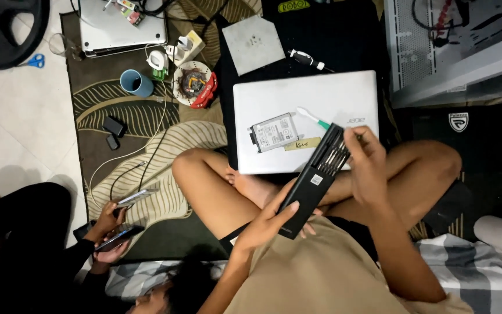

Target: Repairing and cleaning a hard drive component using a screwdriver and a toothbrush

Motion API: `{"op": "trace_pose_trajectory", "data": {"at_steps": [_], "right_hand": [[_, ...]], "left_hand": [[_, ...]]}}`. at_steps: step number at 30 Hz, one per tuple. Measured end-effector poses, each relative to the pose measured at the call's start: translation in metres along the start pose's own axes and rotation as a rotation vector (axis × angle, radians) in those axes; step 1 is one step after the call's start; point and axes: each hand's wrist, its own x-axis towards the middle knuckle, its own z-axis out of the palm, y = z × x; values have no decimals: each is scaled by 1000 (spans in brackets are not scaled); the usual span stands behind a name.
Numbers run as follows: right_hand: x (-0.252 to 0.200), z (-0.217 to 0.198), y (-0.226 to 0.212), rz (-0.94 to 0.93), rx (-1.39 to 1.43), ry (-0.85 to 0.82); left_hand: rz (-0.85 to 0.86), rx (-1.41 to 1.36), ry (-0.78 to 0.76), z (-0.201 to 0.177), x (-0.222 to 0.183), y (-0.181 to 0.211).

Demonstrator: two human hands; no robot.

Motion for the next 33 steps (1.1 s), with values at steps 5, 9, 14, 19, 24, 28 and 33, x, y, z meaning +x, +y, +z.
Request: {"op": "trace_pose_trajectory", "data": {"at_steps": [5,9,14,19,24,28,33], "right_hand": [[12,-9,-2,-77,-37,-135],[16,-20,3,-236,-81,-168],[8,-23,-3,-330,-112,-204],[3,-21,-8,-367,-120,-258],[4,-20,-3,-360,-99,-267],[6,-18,-2,-358,-92,-274],[46,-12,2,-463,-274,-286]], "left_hand": [[51,-41,-9,5,2,5],[90,-27,30,11,0,13],[108,-125,17,1,-2,-3],[102,-102,71,3,-2,0],[102,-132,79,-1,-2,-7],[95,-116,96,2,-3,-4],[76,-220,143,-11,-4,-19]]}}
